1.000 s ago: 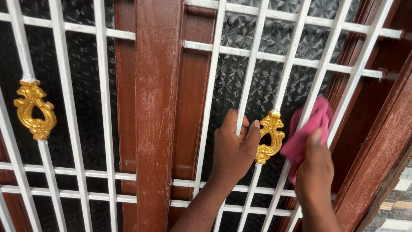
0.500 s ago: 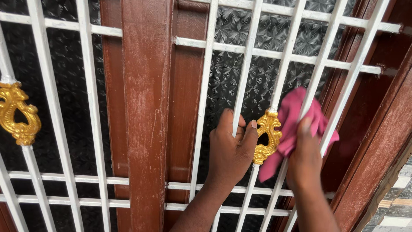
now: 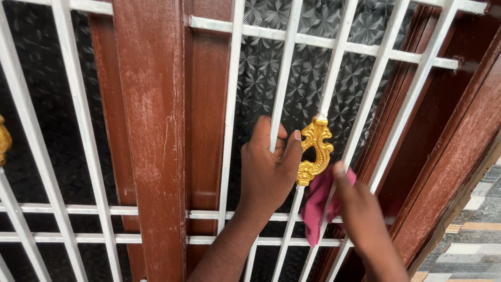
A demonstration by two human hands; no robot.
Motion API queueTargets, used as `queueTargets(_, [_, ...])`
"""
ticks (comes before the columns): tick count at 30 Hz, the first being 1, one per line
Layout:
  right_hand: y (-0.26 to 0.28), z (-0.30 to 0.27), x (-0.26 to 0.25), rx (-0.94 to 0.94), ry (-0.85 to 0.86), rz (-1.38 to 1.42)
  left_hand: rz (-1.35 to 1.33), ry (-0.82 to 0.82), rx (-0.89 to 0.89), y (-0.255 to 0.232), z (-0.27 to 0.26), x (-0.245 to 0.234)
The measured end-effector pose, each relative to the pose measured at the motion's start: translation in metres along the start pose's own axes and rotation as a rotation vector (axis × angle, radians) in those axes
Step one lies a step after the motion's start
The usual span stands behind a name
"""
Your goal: The person cleans a window grill by wiping the white bars and gold-colored ornaments with a pink cloth.
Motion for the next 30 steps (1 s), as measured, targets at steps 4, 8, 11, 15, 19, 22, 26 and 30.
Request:
queueTargets(4, [0.065,0.012,-0.03,-0.236,-0.049,0.245,-0.017,0.015,0.0,0.002,0.0,0.0])
queueTargets(8, [0.137,0.024,-0.05,-0.655,-0.034,0.498,-0.012,0.04,0.008,0.003,0.001,0.002])
queueTargets(11, [0.135,0.041,-0.049,-0.682,0.006,0.582,0.003,0.035,0.025,0.001,0.001,0.002])
queueTargets(15, [0.091,0.062,-0.037,-0.532,0.043,0.623,-0.032,0.033,0.005,0.002,-0.001,0.003])
queueTargets(19, [0.026,0.053,-0.004,-0.249,0.109,0.399,-0.035,0.014,0.016,0.003,-0.001,0.002])
queueTargets(22, [-0.006,0.032,0.025,0.084,0.206,0.377,-0.028,0.005,0.023,0.001,-0.003,0.001])
queueTargets(26, [-0.01,0.012,0.034,0.123,0.271,0.434,-0.011,-0.008,0.002,0.002,-0.003,0.001])
queueTargets(30, [0.018,0.018,0.017,0.112,0.346,0.731,-0.006,0.003,0.013,0.001,-0.001,0.002])
Point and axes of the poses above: each hand's wrist, its own z-axis towards the middle knuckle, its own x-axis out of the palm, y = z × x, the point moved 9 cm from there along z, towards the middle knuckle, and after that the axes turned 6 degrees about y, right-handed, at the moved point
